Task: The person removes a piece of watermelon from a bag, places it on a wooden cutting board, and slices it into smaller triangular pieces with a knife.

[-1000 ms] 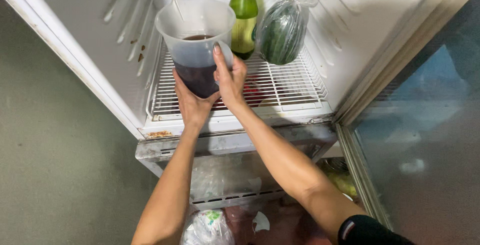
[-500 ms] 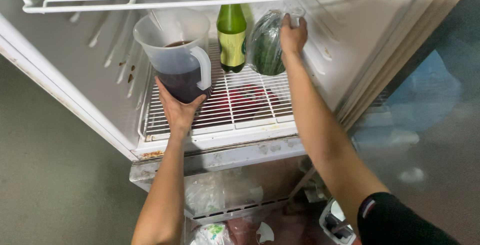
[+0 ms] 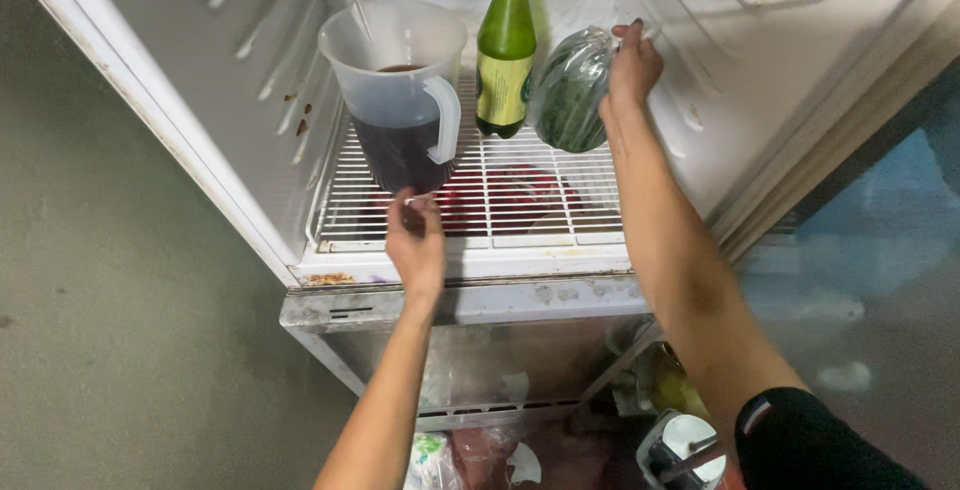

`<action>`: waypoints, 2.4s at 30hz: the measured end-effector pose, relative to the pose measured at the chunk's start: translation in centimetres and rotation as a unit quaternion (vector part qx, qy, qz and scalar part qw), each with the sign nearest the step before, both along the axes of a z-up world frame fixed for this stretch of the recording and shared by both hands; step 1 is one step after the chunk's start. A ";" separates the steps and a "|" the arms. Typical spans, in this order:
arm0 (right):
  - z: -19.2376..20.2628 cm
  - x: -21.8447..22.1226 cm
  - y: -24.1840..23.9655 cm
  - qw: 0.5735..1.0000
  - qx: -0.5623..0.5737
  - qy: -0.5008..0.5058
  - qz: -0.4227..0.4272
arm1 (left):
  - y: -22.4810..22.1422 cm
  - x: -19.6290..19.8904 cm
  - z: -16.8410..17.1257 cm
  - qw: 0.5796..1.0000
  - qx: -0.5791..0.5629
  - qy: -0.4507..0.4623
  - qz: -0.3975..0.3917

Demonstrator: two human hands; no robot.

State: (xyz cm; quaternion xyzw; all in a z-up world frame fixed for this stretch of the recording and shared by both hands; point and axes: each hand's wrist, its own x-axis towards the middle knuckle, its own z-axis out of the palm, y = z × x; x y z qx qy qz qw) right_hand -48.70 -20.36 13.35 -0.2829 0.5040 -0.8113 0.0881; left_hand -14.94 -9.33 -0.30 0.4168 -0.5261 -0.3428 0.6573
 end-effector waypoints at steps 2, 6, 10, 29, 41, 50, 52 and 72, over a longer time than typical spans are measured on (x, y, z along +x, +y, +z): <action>-0.9 -0.4 -0.4 0.999 -0.033 0.008 0.017 | 0.1 -2.3 -0.8 0.972 0.091 0.125 -0.178; -2.4 -1.1 0.8 0.994 -0.075 0.017 0.077 | 0.6 -6.9 -0.8 0.907 0.199 0.158 -0.337; -3.4 -0.8 4.6 0.975 -0.149 -0.053 0.158 | 0.0 -10.5 -0.2 0.812 0.308 0.220 -0.444; -5.9 1.5 14.6 0.937 0.072 -0.220 0.262 | -1.5 -15.2 7.5 0.928 0.189 0.141 -0.288; -10.5 4.5 21.6 0.904 -0.059 -0.036 0.421 | 5.8 -9.3 7.5 0.901 -0.048 0.109 -0.416; -15.6 13.8 33.0 0.925 -0.111 -0.120 0.342 | 18.8 2.5 4.2 0.929 -0.233 -0.184 -0.220; -16.9 16.5 36.7 0.920 -0.123 -0.147 0.342 | 21.4 5.6 3.5 0.916 -0.243 -0.227 -0.226; -3.1 38.6 67.4 0.928 0.043 0.037 0.369 | 47.3 19.3 1.3 0.862 0.010 0.234 -0.450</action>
